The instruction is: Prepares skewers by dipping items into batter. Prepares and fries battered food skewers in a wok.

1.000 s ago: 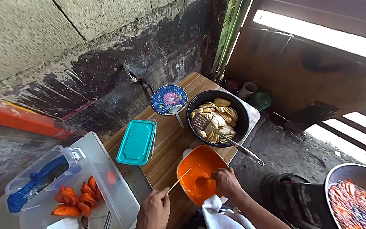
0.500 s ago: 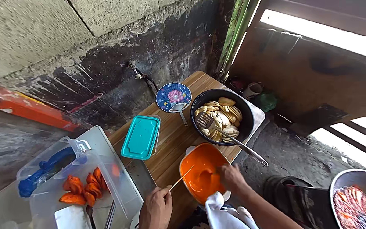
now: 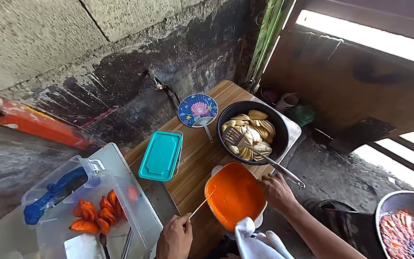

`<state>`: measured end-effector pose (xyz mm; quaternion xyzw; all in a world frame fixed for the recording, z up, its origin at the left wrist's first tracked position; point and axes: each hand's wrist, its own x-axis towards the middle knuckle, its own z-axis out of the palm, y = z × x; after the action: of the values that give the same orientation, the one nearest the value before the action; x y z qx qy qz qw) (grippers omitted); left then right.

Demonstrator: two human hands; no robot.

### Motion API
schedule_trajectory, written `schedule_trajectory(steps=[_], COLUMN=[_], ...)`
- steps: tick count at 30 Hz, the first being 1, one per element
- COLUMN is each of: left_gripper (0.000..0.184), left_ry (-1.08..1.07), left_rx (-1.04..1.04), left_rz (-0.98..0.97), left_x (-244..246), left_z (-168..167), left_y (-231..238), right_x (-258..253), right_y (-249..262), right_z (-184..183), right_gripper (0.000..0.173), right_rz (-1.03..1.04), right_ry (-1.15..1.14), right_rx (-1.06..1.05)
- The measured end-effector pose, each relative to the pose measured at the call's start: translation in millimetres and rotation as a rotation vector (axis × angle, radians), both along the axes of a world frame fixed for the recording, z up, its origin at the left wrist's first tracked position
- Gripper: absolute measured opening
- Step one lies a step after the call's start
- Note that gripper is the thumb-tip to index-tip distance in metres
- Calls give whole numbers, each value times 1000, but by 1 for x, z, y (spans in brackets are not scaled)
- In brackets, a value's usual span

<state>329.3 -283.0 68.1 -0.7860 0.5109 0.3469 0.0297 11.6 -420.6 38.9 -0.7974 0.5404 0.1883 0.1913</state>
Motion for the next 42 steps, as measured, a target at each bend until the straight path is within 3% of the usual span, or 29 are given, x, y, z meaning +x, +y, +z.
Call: schedule_trajectory(steps=[4, 10, 13, 16, 19, 23, 25, 28, 30, 33, 35, 38, 42], left_gripper=[34, 36, 37, 37, 37, 37, 37, 37, 37, 38, 37, 36, 36], left_ry=[-10, 3, 19, 17, 13, 5, 7, 17, 27, 26, 22, 24, 19], left_rx=[15, 21, 38, 47, 29, 26, 31, 49, 52, 57, 57, 62, 47], left_rz=[-24, -9, -1, 3, 7, 11, 12, 11, 7, 5, 3, -23, -21], left_x=[0, -4, -5, -5, -2, 4, 6, 4, 0, -3, -5, -9, -9], left_z=[1, 3, 1, 3, 2, -4, -7, -9, -9, -5, -6, -7, 0], left_y=[-2, -14, -17, -18, -19, -17, -17, -17, -20, -25, -25, -29, -28], right_x=[22, 35, 34, 45, 45, 18, 5, 8, 9, 7, 12, 23, 37], right_y=[-9, 8, 12, 17, 17, 12, 12, 18, 19, 19, 24, 32, 38], right_z=[2, 25, 7, -25, -30, -5, -5, -13, -19, -12, -8, -20, -27], right_gripper=[31, 28, 25, 26, 28, 32, 29, 26, 27, 28, 28, 28, 29], right_rz=[2, -4, -65, -166, -290, -189, -123, -63, -116, -178, -124, -31, -183], right_ry=[67, 318, 254, 27, -134, 91, 168, 21, -81, 50, 91, -85, -18], right_rx=[-113, 200, 401, 478, 352, 81, 134, 332, 310, 149, 222, 332, 242])
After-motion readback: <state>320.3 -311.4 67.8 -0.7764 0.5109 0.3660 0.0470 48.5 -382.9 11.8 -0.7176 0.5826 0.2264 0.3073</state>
